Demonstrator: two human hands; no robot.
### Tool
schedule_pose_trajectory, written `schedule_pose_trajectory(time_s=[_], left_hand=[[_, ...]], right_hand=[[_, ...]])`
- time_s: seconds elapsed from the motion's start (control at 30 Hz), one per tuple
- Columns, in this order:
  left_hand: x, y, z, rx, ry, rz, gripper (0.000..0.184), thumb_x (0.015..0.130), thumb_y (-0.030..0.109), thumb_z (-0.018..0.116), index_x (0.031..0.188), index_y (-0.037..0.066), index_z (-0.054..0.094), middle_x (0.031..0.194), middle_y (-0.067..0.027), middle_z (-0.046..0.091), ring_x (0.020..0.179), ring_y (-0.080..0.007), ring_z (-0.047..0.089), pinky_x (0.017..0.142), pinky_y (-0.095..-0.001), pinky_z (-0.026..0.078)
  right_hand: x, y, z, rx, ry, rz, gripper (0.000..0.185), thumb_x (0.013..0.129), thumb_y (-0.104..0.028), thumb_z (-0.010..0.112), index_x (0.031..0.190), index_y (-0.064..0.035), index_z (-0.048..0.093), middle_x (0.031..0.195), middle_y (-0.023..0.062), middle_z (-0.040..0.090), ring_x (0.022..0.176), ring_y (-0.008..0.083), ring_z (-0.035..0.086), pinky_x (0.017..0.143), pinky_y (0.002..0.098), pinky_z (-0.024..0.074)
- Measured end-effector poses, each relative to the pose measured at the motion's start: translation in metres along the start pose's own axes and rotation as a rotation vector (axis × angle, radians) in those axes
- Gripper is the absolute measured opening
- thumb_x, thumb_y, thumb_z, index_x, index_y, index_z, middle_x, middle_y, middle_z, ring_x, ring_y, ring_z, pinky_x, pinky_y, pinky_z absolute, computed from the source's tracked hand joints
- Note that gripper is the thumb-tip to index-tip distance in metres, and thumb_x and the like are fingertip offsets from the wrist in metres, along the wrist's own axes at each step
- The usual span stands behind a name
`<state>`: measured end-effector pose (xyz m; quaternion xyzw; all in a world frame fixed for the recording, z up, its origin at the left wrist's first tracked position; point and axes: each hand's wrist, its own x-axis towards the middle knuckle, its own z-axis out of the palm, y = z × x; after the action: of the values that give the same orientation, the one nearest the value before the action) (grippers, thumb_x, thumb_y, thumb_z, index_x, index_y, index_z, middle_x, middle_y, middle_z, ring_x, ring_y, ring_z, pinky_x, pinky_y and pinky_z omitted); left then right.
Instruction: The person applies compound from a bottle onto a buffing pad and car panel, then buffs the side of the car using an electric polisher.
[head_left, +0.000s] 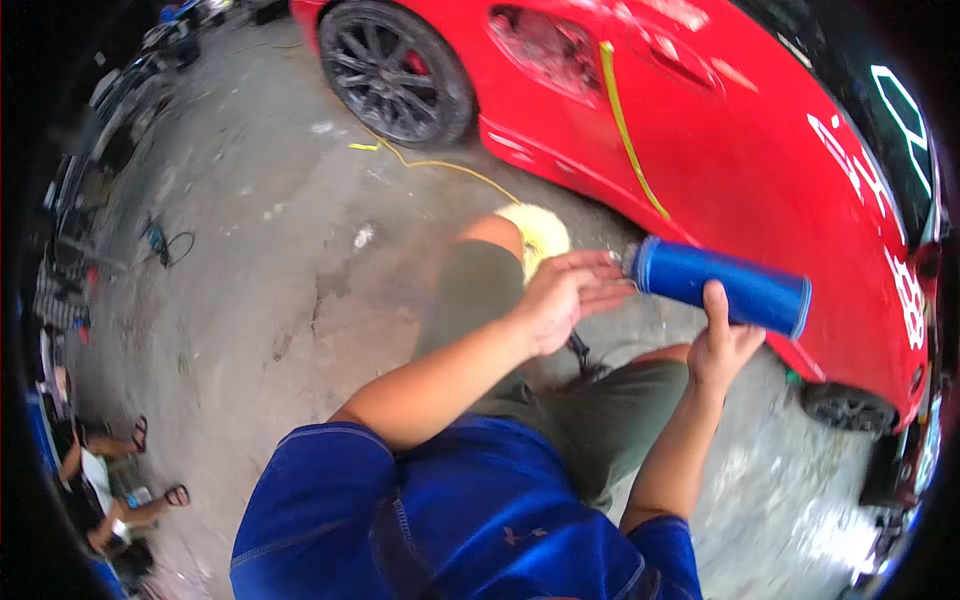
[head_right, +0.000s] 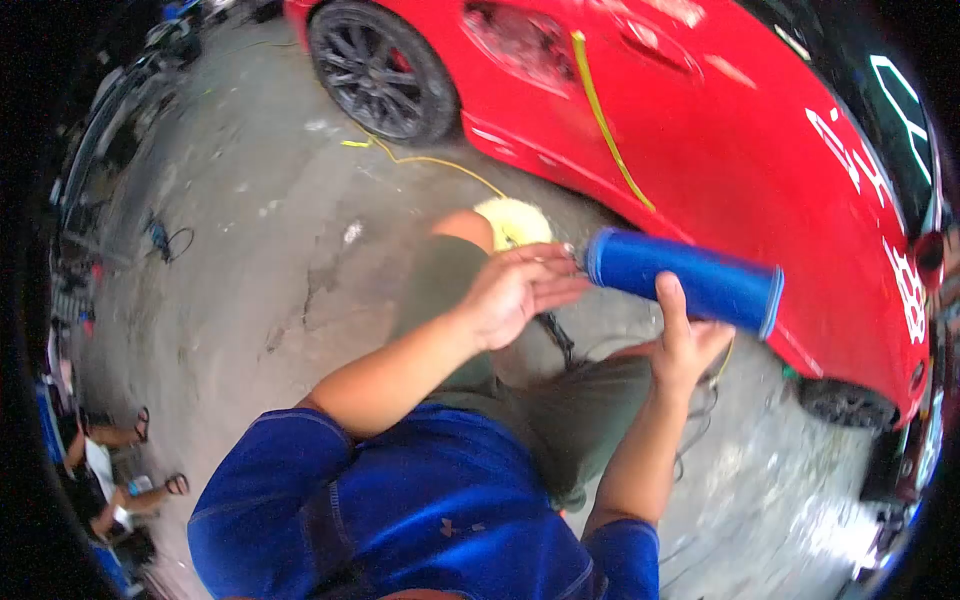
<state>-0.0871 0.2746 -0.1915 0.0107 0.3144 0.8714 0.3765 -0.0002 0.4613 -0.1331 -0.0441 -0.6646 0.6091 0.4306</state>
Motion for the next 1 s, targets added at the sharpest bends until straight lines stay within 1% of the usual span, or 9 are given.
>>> schedule_pose_trajectory(time_s=[0.2, 0.43, 0.5, 0.63, 0.67, 0.7, 0.83, 0.93, 1.0], left_hand=[[-0.005, 0.001, -0.004, 0.147, 0.055, -0.085, 0.036, 0.092, 0.006, 0.054, 0.126, 0.006, 0.064, 0.095, 0.0014, 0.056, 0.082, -0.0142, 0.061, 0.083, -0.0402, 0.059], [-0.008, -0.007, -0.005, 0.217, 0.110, -0.064, 0.038, 0.087, 0.010, 0.055, 0.124, 0.006, 0.065, 0.094, 0.0001, 0.055, 0.078, -0.0132, 0.058, 0.075, -0.0372, 0.058], [-0.007, -0.016, -0.011, 0.228, 0.132, -0.007, 0.039, 0.085, 0.011, 0.056, 0.123, 0.006, 0.065, 0.092, -0.0007, 0.055, 0.077, -0.0137, 0.058, 0.073, -0.0376, 0.059], [0.004, -0.019, -0.023, 0.235, 0.189, 0.021, 0.045, 0.084, 0.016, 0.058, 0.128, 0.011, 0.058, 0.083, 0.0003, 0.053, 0.069, -0.0118, 0.055, 0.062, -0.0348, 0.056], [-0.001, -0.012, -0.024, 0.244, 0.219, 0.043, 0.044, 0.085, 0.016, 0.057, 0.128, 0.011, 0.058, 0.085, 0.0000, 0.054, 0.070, -0.0112, 0.055, 0.063, -0.0336, 0.055], [0.001, -0.006, -0.016, 0.243, 0.202, 0.029, 0.042, 0.086, 0.017, 0.057, 0.128, 0.012, 0.057, 0.087, -0.0003, 0.054, 0.071, -0.0106, 0.055, 0.064, -0.0325, 0.054], [-0.001, 0.017, -0.017, 0.214, 0.212, 0.118, 0.038, 0.087, 0.018, 0.056, 0.125, 0.011, 0.057, 0.097, -0.0009, 0.054, 0.077, -0.0108, 0.056, 0.070, -0.0326, 0.054], [-0.008, 0.008, -0.019, 0.187, 0.240, 0.183, 0.037, 0.087, 0.020, 0.056, 0.124, 0.010, 0.055, 0.105, -0.0017, 0.053, 0.080, -0.0121, 0.057, 0.072, -0.0334, 0.054], [-0.009, -0.013, -0.026, 0.203, 0.294, 0.135, 0.039, 0.087, 0.020, 0.056, 0.125, 0.010, 0.054, 0.106, -0.0021, 0.053, 0.079, -0.0127, 0.057, 0.072, -0.0338, 0.053]], right_hand=[[0.001, 0.016, -0.016, 0.012, -0.015, 0.051, 0.036, 0.088, -0.005, 0.078, 0.119, 0.0001, 0.060, 0.109, 0.0090, 0.068, 0.099, 0.0178, 0.065, 0.093, 0.0329, 0.0508], [-0.002, 0.045, -0.031, 0.103, 0.020, 0.146, 0.034, 0.090, -0.008, 0.076, 0.118, -0.0011, 0.059, 0.106, 0.0066, 0.067, 0.094, 0.0161, 0.065, 0.085, 0.0327, 0.0539], [-0.007, 0.063, -0.050, 0.027, 0.103, 0.377, 0.037, 0.089, -0.014, 0.078, 0.118, -0.0008, 0.059, 0.108, 0.0070, 0.066, 0.095, 0.0179, 0.066, 0.085, 0.0347, 0.0559], [0.010, 0.102, -0.039, 0.232, 0.012, 0.537, 0.056, 0.093, -0.033, 0.074, 0.129, 0.0039, 0.054, 0.120, 0.0178, 0.064, 0.106, 0.0291, 0.067, 0.097, 0.0467, 0.0577], [0.014, 0.102, -0.026, 0.289, -0.059, 0.547, 0.057, 0.090, -0.037, 0.077, 0.127, 0.0004, 0.055, 0.122, 0.0143, 0.063, 0.108, 0.0256, 0.065, 0.093, 0.0411, 0.0585], [0.019, 0.072, -0.010, 0.314, 0.062, 0.597, 0.068, 0.081, -0.021, 0.088, 0.130, 0.0080, 0.051, 0.126, 0.0248, 0.059, 0.106, 0.0365, 0.064, 0.090, 0.0511, 0.0598], [0.032, 0.157, -0.003, 0.572, 0.011, 0.838, 0.071, 0.084, -0.025, 0.083, 0.139, -0.0010, 0.046, 0.135, 0.0153, 0.057, 0.121, 0.0316, 0.057, 0.109, 0.0533, 0.0418], [0.020, 0.146, 0.011, 0.695, 0.044, 0.939, 0.073, 0.084, -0.025, 0.084, 0.142, -0.0044, 0.045, 0.134, 0.0161, 0.057, 0.124, 0.0304, 0.056, 0.109, 0.0513, 0.0421], [0.017, 0.199, 0.003, 0.673, 0.071, 0.955, 0.061, 0.085, -0.035, 0.082, 0.130, -0.0043, 0.053, 0.124, 0.0112, 0.061, 0.111, 0.0236, 0.061, 0.095, 0.0391, 0.0524]])
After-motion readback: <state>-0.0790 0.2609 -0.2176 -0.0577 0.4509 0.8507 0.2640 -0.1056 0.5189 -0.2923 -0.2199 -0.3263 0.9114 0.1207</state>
